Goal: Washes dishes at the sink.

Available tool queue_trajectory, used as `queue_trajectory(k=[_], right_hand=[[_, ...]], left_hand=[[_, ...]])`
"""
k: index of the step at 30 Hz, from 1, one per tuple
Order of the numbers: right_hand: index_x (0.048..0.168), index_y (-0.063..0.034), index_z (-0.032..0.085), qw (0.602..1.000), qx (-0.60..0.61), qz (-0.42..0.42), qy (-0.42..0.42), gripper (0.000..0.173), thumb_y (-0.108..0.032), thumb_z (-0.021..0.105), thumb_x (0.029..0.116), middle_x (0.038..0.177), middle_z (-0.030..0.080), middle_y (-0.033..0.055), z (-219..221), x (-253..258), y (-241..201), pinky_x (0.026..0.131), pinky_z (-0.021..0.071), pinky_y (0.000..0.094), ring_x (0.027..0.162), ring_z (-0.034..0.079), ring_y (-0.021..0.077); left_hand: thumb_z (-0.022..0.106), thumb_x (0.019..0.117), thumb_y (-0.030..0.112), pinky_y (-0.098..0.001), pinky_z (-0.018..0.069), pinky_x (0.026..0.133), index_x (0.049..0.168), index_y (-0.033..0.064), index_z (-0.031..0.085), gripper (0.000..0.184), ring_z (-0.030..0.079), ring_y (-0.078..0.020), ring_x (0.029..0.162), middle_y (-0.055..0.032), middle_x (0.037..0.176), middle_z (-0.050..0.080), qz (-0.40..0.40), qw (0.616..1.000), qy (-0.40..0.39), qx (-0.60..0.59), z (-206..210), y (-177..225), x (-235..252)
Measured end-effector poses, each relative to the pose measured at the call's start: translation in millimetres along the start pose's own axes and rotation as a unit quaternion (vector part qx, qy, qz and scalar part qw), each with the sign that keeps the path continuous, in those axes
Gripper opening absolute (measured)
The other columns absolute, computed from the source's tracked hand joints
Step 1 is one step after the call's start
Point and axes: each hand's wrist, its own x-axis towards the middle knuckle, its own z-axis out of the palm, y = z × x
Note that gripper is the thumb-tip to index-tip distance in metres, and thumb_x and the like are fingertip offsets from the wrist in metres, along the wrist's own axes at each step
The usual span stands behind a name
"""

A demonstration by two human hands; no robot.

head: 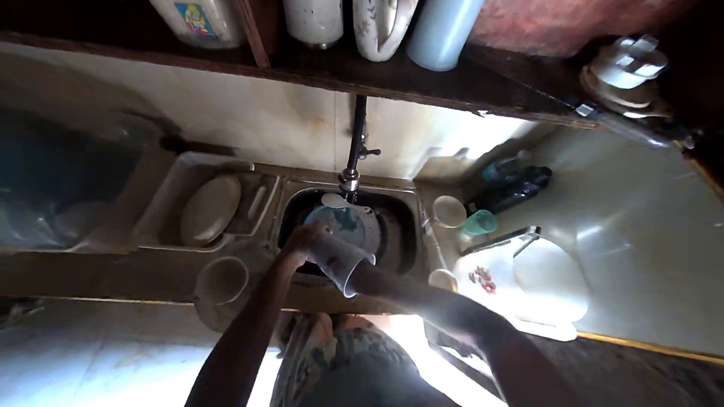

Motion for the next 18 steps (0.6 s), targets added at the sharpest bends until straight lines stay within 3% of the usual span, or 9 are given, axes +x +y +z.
queue_trajectory(k=[2, 6, 8, 10, 12, 14, 16, 17, 18], right_hand=[[0.138, 0.0018, 0.057, 0.999, -0.035, -0.027, 0.006, 0.039, -0.005, 0.060, 0.0994, 0.137, 0.060, 0.0245, -10.6, -5.7, -7.4, 0.107, 0.0465, 0.0531, 0.129, 0.058, 0.0380], [0.135, 0.0115, 0.057, 0.954, 0.271, 0.033, 0.120, 0.036, -0.007, 0.054, 0.1043, 0.134, 0.062, 0.0251, -13.9, -37.0, 5.3, 0.109, 0.0431, 0.0265, 0.125, 0.059, 0.0208], [0.140, 0.0135, 0.050, 0.964, 0.250, 0.080, 0.046, 0.039, -0.004, 0.050, 0.1059, 0.143, 0.055, 0.0283, -19.1, -50.1, -2.8, 0.116, 0.0373, 0.0329, 0.135, 0.053, 0.0278], [0.139, 0.0147, 0.052, 0.984, 0.167, 0.057, -0.016, 0.040, -0.008, 0.051, 0.1059, 0.143, 0.054, 0.0322, -15.8, -33.6, 0.8, 0.117, 0.0350, 0.0442, 0.137, 0.050, 0.0387], [0.135, 0.0109, 0.058, 0.986, 0.159, 0.006, 0.039, 0.039, -0.014, 0.055, 0.1045, 0.136, 0.062, 0.0277, 3.8, -25.3, 24.3, 0.114, 0.0407, 0.0369, 0.130, 0.058, 0.0320], [0.138, 0.0092, 0.056, 0.971, 0.227, 0.061, 0.052, 0.041, -0.012, 0.058, 0.1037, 0.141, 0.060, 0.0241, -0.7, -22.2, 21.6, 0.115, 0.0385, 0.0336, 0.133, 0.056, 0.0257], [0.131, 0.0088, 0.059, 0.911, 0.393, 0.091, 0.090, 0.033, 0.000, 0.060, 0.0990, 0.123, 0.065, 0.0208, -15.3, -9.2, 21.3, 0.103, 0.0468, 0.0315, 0.113, 0.062, 0.0196], [0.113, 0.0053, 0.063, 0.845, 0.518, 0.031, 0.129, 0.017, 0.002, 0.055, 0.0979, 0.096, 0.064, 0.0130, -9.1, 2.9, 32.1, 0.082, 0.0523, 0.0261, 0.087, 0.062, 0.0126], [0.095, -0.0041, 0.063, 0.736, 0.659, -0.054, 0.143, 0.015, -0.001, 0.049, 0.0932, 0.079, 0.065, 0.0031, -2.2, 17.3, 39.0, 0.068, 0.0539, 0.0238, 0.072, 0.062, 0.0071]], left_hand=[[0.048, 0.1075, 0.012, -0.0361, 0.0517, 0.085, 0.121, -0.0037, 0.062, 0.024, 0.059, -0.0184, 0.095, -0.0152, 0.109, 0.063, -0.026, 0.999, 0.021, 0.002, 9.9, 0.5, -9.4], [0.047, 0.1073, 0.012, -0.0409, 0.0501, 0.089, 0.118, -0.0044, 0.064, 0.027, 0.060, -0.0208, 0.101, -0.0161, 0.114, 0.065, 0.070, 0.993, 0.082, -0.048, 13.9, 6.0, -6.8], [0.046, 0.1064, 0.010, -0.0342, 0.0514, 0.087, 0.115, -0.0018, 0.065, 0.024, 0.061, -0.0139, 0.097, -0.0089, 0.108, 0.066, 0.121, 0.989, 0.065, -0.054, 6.9, 5.8, -4.7], [0.046, 0.1077, 0.011, -0.0364, 0.0518, 0.087, 0.120, -0.0025, 0.062, 0.025, 0.060, -0.0169, 0.097, -0.0121, 0.110, 0.065, 0.091, 0.995, 0.037, -0.002, -3.6, 10.4, -3.4], [0.050, 0.1076, 0.017, -0.0487, 0.0488, 0.091, 0.120, -0.0032, 0.065, 0.028, 0.060, -0.0284, 0.103, -0.0205, 0.113, 0.065, 0.031, 0.995, 0.063, 0.073, 4.8, 20.8, -8.3], [0.055, 0.1060, 0.019, -0.0529, 0.0470, 0.093, 0.118, -0.0031, 0.067, 0.028, 0.060, -0.0326, 0.107, -0.0228, 0.115, 0.066, 0.025, 0.991, 0.088, 0.095, 8.3, 24.0, -3.9], [0.053, 0.1069, 0.019, -0.0484, 0.0505, 0.090, 0.119, -0.0016, 0.066, 0.028, 0.061, -0.0280, 0.102, -0.0197, 0.113, 0.066, 0.027, 0.992, 0.123, 0.015, -0.2, 18.7, 6.3], [0.051, 0.1078, 0.022, -0.0462, 0.0507, 0.087, 0.121, 0.0000, 0.065, 0.029, 0.061, -0.0256, 0.099, -0.0180, 0.112, 0.065, 0.027, 0.989, 0.147, -0.017, -6.1, 13.4, 8.2], [0.050, 0.1081, 0.024, -0.0489, 0.0501, 0.089, 0.122, 0.0005, 0.065, 0.032, 0.061, -0.0274, 0.101, -0.0189, 0.114, 0.066, 0.030, 0.984, 0.176, -0.028, -13.8, 10.1, 10.8]])
